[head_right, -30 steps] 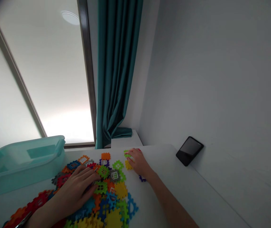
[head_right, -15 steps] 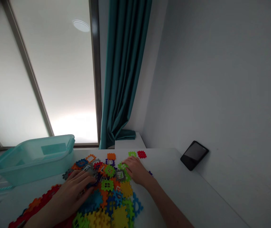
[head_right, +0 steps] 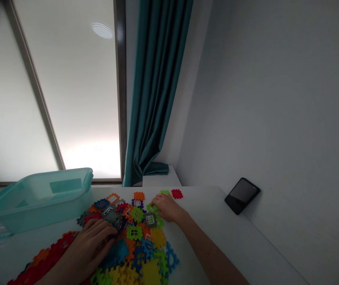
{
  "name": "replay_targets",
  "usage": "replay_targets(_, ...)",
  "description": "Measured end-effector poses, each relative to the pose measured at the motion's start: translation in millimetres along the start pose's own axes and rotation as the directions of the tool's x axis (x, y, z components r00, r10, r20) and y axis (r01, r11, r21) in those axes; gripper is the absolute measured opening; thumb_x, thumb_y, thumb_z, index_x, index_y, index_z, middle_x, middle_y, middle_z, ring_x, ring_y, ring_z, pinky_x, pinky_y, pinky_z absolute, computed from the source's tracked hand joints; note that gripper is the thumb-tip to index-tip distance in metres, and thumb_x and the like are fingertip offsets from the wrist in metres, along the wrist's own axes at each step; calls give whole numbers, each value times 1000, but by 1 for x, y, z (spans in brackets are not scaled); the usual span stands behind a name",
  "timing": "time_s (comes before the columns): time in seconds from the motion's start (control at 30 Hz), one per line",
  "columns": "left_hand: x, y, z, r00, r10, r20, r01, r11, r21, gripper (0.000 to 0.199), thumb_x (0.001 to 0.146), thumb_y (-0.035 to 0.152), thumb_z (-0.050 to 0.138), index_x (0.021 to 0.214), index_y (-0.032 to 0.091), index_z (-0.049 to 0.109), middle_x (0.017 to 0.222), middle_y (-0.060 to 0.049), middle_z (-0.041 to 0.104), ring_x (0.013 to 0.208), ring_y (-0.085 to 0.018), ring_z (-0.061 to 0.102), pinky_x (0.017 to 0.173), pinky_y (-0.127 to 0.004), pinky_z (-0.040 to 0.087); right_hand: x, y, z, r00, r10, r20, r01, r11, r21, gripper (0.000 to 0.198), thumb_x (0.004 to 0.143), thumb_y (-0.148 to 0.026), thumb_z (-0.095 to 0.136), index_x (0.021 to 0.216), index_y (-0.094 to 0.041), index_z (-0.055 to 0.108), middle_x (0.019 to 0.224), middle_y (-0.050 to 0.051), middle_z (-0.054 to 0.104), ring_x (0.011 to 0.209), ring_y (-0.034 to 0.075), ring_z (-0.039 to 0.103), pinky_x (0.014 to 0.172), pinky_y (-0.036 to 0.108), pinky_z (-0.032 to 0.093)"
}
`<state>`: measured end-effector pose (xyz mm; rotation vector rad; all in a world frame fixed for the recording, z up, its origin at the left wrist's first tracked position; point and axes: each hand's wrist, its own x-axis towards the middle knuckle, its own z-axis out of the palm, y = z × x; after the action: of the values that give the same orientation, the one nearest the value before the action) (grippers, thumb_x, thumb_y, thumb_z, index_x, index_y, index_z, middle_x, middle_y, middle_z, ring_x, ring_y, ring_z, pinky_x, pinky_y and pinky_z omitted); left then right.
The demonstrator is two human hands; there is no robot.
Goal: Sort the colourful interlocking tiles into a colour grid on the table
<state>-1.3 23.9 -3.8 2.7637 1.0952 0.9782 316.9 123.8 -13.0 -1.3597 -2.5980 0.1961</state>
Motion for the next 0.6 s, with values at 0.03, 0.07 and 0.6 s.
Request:
replay_targets(0.03,0,0,0,1000,-5,2,5,1000,0,19,98,15,49,104,25,64,95,-1,72,87,-22,67,82,-36,46,2,-1,-1,1000,-2,-1,2,1000,-3,44,75,0,61,109,-26,71,123,6,72,128,29,58,110,46,40)
replay_targets(0.07,0,0,-1,1000,-7,5,7,1000,-1,18,98,16,49,104,25,64,95,-2,72,87,-22,67,82,-35,46,4,-3,-2,1000,-4,-4,4,1000,-6,44,75,-1,62,110,-26,71,123,7,72,127,29,59,110,45,40)
replay_targets(0.6,-1,2,-1,991,-65,-113,73,995,62,25,96,24,52,120,24,61,101,-6,75,92,-27,71,85,-41,52,-18,-60,-26,966,-85,-243,84,996,-14,45,80,-14,63,123,-19,55,126,16,63,126,35,56,110,57,42)
